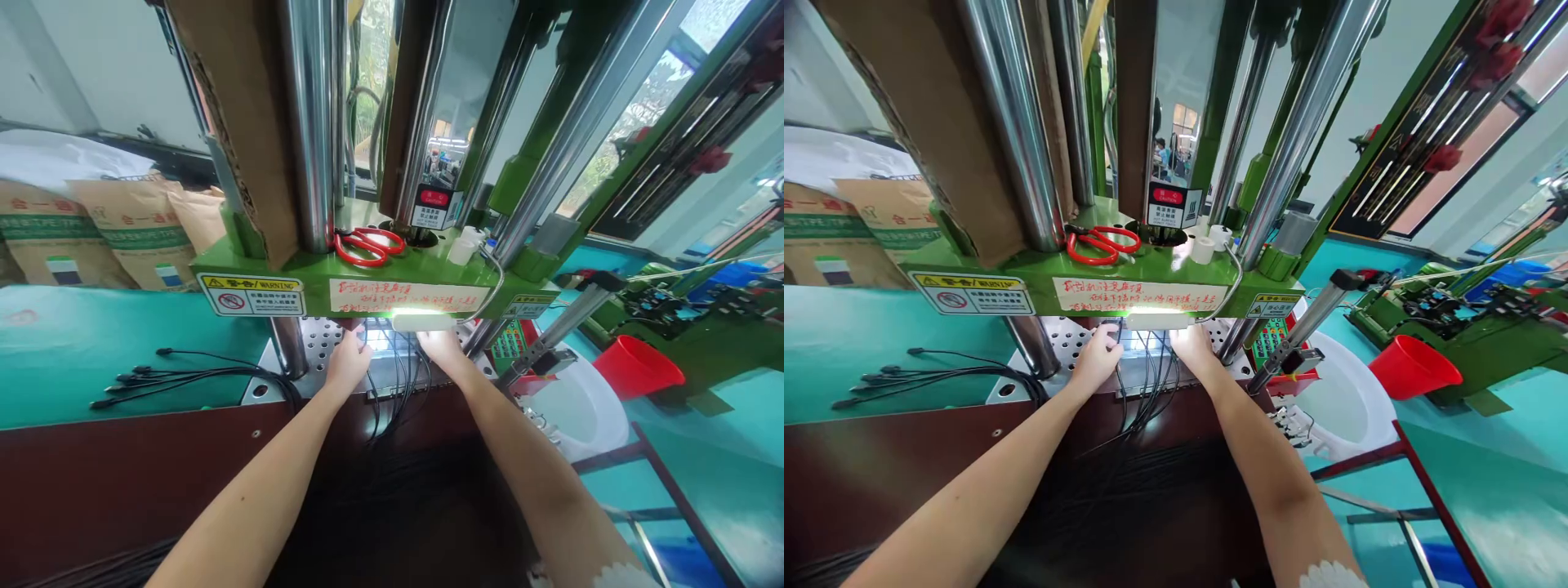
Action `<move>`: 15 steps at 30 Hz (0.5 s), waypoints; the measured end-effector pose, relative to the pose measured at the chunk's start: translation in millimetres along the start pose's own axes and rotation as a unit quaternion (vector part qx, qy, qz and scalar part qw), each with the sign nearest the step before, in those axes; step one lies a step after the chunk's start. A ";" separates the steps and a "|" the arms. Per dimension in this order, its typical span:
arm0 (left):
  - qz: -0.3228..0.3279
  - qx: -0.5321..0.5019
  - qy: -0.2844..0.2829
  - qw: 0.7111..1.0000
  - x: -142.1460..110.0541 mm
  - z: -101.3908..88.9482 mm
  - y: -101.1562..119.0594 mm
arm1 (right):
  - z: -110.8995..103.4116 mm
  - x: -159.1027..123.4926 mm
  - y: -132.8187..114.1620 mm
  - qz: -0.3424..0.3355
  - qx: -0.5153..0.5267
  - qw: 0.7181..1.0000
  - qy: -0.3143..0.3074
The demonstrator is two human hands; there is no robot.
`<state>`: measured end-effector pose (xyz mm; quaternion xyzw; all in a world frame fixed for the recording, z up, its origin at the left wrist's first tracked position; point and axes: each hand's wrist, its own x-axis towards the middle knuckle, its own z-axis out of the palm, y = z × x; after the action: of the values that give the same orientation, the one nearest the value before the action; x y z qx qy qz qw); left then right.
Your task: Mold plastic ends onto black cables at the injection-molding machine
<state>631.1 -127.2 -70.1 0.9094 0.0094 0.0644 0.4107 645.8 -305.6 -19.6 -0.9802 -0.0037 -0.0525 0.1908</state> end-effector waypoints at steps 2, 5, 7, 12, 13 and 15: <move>-0.004 0.035 0.008 0.999 2.0 0.3 5.4 | 0.7 -6.9 15.1 0.013 -0.022 1.000 -0.001; 0.001 0.132 0.011 0.991 5.1 0.3 12.0 | 8.9 -8.9 22.1 0.006 -0.034 0.999 -0.010; 0.008 0.186 0.011 0.982 6.2 0.4 13.7 | 14.6 -5.9 20.9 0.002 -0.036 0.999 -0.017; 0.022 0.232 0.022 0.972 6.2 1.4 12.4 | 19.1 2.1 18.0 -0.003 -0.055 0.998 -0.015; 0.027 0.238 0.024 0.971 6.4 1.9 11.9 | 18.8 3.0 18.1 -0.006 -0.061 0.998 -0.012; 0.039 0.246 0.029 0.968 7.5 3.1 10.5 | 18.1 4.5 18.0 -0.016 -0.074 0.997 -0.008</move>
<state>638.5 -135.9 -63.5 0.9800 0.0016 0.1019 0.1710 652.6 -315.6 -42.6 -0.9919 -0.0165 -0.0476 0.1166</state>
